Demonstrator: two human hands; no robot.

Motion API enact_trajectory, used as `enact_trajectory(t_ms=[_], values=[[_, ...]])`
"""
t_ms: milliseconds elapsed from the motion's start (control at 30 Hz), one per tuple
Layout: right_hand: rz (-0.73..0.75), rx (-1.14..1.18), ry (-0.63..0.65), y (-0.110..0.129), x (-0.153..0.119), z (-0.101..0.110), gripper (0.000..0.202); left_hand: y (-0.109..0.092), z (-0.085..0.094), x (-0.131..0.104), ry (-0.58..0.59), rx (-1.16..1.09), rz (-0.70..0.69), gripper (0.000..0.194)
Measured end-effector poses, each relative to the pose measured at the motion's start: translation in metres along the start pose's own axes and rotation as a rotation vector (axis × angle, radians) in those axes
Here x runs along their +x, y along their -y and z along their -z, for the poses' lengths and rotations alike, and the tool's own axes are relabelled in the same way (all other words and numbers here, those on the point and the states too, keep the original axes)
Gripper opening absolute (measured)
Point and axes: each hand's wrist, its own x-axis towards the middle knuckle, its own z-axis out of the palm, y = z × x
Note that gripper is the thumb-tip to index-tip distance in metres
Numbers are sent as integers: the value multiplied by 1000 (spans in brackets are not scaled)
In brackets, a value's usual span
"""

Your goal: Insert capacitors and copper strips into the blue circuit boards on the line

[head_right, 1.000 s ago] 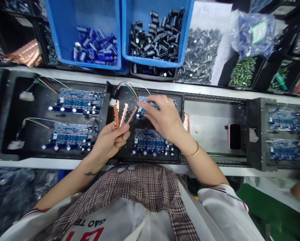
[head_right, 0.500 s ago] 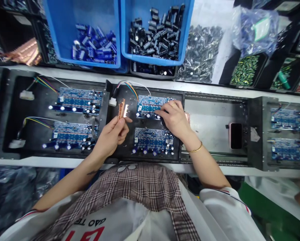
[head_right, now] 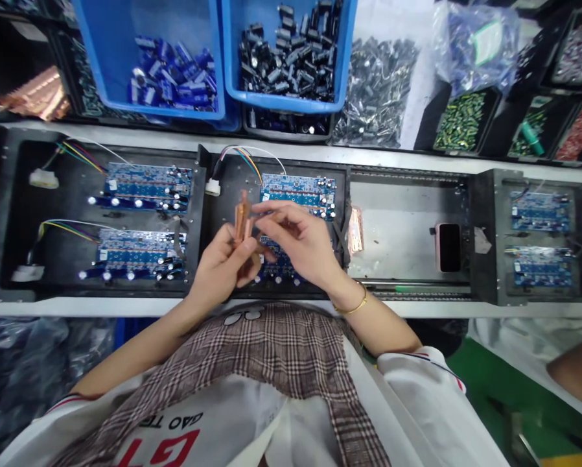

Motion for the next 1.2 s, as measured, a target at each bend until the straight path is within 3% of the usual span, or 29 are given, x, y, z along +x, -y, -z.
enact_trajectory(t_ms=[100,200,333,533,733,800,933,1000,1100,1200], values=[[-28,-33,-106,-5,-18,3,21,0,10,-5,-110,69,-68,36],[51,-426,46,-22,-36,9,19,4,22,-8,-169,179,-123,26],[166,-824,250,-46,-50,0,30,11,26,-14,-144,423,-160,24],[307,-1133,259,-54,-49,-12,28,10,25,-20,-142,826,-125,19],[264,-1084,285,-48,-47,-5,24,13,26,-20,-169,784,-99,14],[184,-875,232,-41,-46,-9,20,13,19,-22,-183,669,-102,16],[39,-259,-1,-21,-49,-22,10,14,2,-29,-160,427,-125,24],[18,-109,-101,-15,-53,-22,13,15,1,-30,-190,341,-174,28],[87,-302,-86,-16,-63,-10,18,18,12,-26,-263,234,-243,32],[238,-782,116,-30,-72,0,25,21,28,-20,-295,201,-247,33]])
